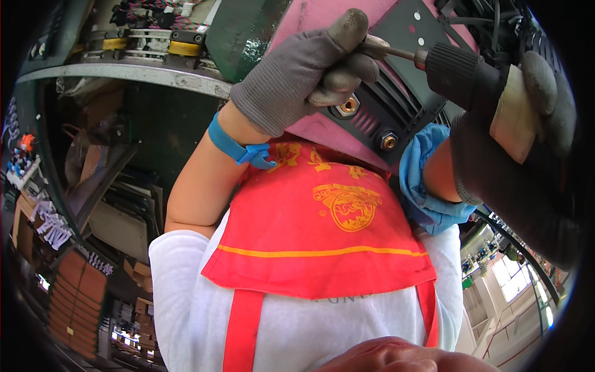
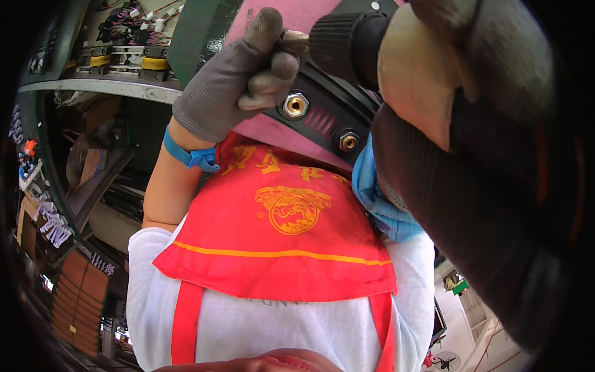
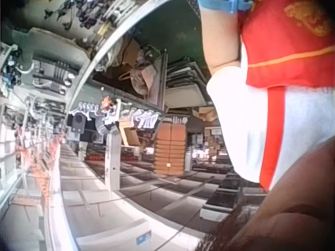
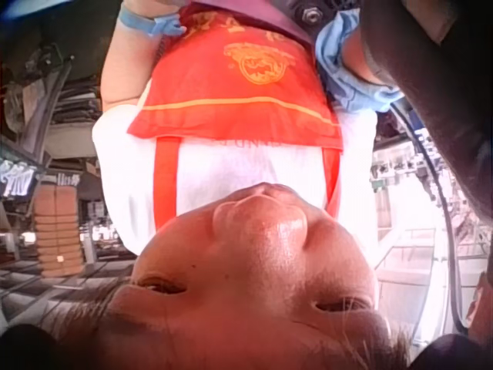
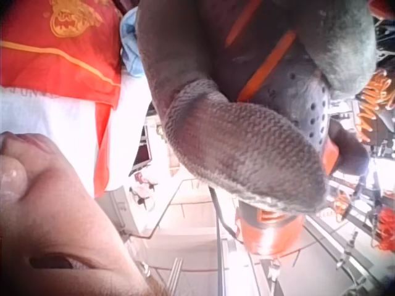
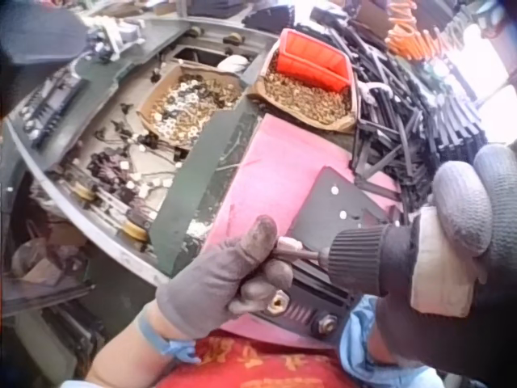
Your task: Assemble electronic device front panels by attaching plastic covers and metal strips using a power screwdriver.
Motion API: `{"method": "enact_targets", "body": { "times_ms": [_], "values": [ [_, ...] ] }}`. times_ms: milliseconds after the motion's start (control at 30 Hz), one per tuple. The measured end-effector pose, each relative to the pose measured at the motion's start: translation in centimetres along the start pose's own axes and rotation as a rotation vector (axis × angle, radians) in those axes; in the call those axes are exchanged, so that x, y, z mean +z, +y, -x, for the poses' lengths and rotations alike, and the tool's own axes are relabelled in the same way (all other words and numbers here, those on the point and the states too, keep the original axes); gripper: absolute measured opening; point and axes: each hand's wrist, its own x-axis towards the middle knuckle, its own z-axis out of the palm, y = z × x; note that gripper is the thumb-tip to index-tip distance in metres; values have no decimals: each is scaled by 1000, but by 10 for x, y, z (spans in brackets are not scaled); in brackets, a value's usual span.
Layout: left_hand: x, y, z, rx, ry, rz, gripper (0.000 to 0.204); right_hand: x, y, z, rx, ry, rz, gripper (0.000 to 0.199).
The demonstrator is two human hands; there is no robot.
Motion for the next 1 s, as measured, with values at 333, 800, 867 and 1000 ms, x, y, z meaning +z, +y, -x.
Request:
{"method": "enact_targets", "body": {
  "times_ms": [333,800,867,1000],
  "values": [
    [7,18,5,13,203,-292,53,33,-34,-10,-537,-979,892,30],
    [-7,-13,-24,270,231,-1100,47,59,-38,-45,-1160,-1712,1602,30],
    [-4,-12,-23,278,258,-1127,45,60,-38,-45,-1134,-1736,1631,31],
    [-7,-3,-32,265,162,-965,43,63,-37,-46,-1039,-1851,1732,37]
  ]
}}
